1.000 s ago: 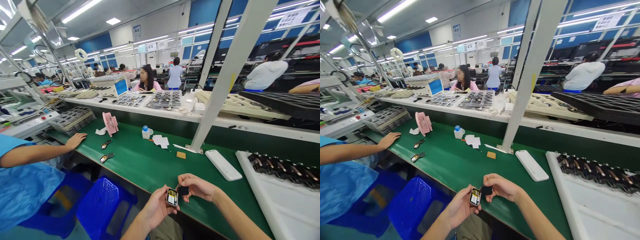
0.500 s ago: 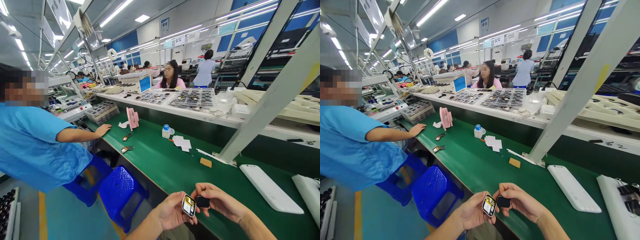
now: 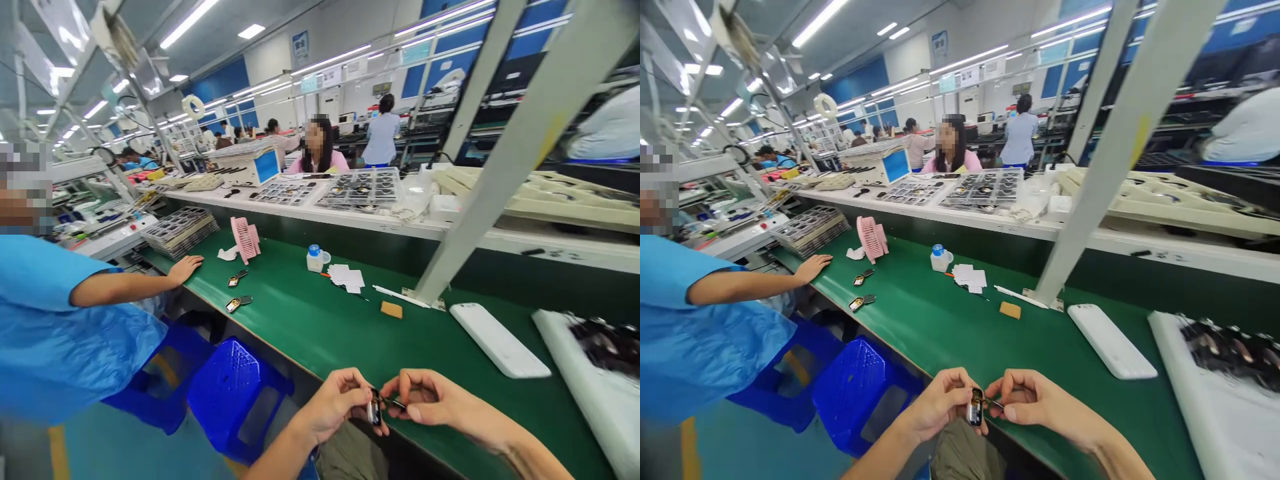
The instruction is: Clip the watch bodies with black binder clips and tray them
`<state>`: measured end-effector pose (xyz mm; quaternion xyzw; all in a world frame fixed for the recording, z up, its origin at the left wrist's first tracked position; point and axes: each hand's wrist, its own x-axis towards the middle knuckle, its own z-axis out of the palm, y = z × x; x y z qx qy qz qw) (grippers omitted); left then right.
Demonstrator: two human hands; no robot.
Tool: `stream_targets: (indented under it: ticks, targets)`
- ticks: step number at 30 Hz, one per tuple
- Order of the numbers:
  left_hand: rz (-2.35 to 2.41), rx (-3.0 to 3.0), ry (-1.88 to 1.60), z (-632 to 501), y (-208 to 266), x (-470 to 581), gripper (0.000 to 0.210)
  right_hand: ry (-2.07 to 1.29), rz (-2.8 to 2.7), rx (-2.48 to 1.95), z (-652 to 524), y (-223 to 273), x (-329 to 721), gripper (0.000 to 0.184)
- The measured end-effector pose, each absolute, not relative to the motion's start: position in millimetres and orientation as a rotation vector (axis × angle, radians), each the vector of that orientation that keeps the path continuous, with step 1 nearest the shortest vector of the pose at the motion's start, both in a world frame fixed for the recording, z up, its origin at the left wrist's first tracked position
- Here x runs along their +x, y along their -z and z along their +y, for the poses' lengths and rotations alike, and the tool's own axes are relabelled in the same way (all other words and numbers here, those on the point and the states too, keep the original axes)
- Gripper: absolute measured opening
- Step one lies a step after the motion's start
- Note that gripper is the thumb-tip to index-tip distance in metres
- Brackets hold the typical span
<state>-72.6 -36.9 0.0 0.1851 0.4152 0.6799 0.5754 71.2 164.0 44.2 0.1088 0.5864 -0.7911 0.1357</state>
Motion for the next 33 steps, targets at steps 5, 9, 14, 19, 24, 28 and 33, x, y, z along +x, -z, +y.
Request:
stream_targets:
  ticks: [5,9,14,19,24,28,33]
  targets:
    - [1.181,0.573,-1.536,-35.7,-21.8,-67.5,0.056,2.281,1.739,0.399,151.9,-51.2,86.5,0.051]
    - [1.279,0.702,-1.513,-34.0,-23.0,-66.5,0.055,2.3,1.804,0.443,146.3,-51.6,95.4,0.05]
    - [1.412,0.82,-1.509,-33.6,-25.8,-65.4,0.051,2.338,1.85,0.487,139.3,-58.4,107.5,0.049]
    - [1.449,0.978,-1.563,-34.5,-30.4,-60.6,0.042,2.373,2.172,0.502,124.8,-73.9,119.0,0.04]
    - [1.383,1.13,-1.62,-34.4,-28.4,-55.7,0.031,2.207,2.534,0.564,111.2,-83.2,129.3,0.035]
    - [1.37,1.221,-1.617,-34.8,-28.0,-53.2,0.027,2.098,2.713,0.524,108.6,-84.7,134.4,0.031]
    - [1.325,1.268,-1.638,-37.0,-28.9,-51.9,0.02,2.044,2.765,0.393,109.1,-83.3,136.8,0.029]
